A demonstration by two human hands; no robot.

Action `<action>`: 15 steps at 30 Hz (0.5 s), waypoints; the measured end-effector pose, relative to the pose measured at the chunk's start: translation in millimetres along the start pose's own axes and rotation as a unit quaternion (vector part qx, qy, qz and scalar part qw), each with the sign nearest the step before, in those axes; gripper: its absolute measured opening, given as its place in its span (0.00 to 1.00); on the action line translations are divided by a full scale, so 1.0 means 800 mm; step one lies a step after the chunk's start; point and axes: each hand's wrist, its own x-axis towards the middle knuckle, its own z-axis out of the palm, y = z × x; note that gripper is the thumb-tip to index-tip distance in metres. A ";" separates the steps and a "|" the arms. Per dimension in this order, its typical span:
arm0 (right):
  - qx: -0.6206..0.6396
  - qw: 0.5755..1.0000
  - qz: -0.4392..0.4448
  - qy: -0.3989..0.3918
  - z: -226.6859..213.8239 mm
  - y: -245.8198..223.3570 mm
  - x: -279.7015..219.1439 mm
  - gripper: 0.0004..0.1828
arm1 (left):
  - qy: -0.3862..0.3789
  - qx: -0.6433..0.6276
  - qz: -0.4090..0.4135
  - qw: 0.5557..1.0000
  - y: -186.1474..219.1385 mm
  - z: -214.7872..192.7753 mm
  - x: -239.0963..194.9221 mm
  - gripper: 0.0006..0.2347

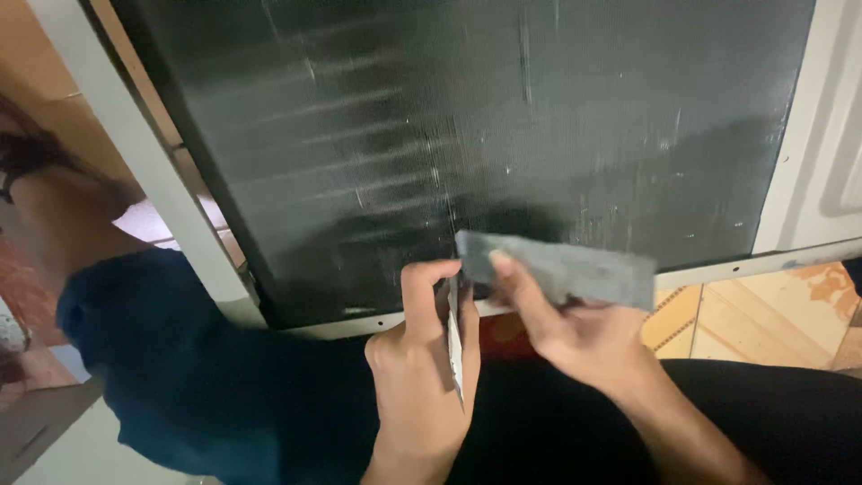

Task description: The person scrapes a black textured panel using two small rectangular tools, one white and one gray, held in each hand. They repeatedly rub the tools against the panel surface in a focused area, occasionally adjusting grip and position.

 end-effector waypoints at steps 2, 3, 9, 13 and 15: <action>-0.016 0.999 0.008 0.035 0.000 -0.004 0.000 0.05 | 0.001 0.012 0.005 1.000 -0.001 0.001 -0.002 0.12; -0.033 0.997 0.015 0.071 0.000 -0.006 0.001 0.05 | 0.004 0.024 0.012 1.000 -0.001 0.002 -0.001 0.12; -0.067 0.996 -0.031 0.058 0.002 -0.004 0.000 0.03 | -0.026 0.026 -0.003 0.999 0.000 -0.003 -0.005 0.13; -0.077 0.996 -0.004 0.037 0.004 0.000 -0.006 0.06 | -0.026 0.018 -0.008 0.999 0.001 -0.005 -0.004 0.12; -0.081 0.997 0.007 0.019 0.006 -0.002 -0.006 0.05 | -0.029 0.021 -0.029 0.999 0.002 -0.005 -0.004 0.12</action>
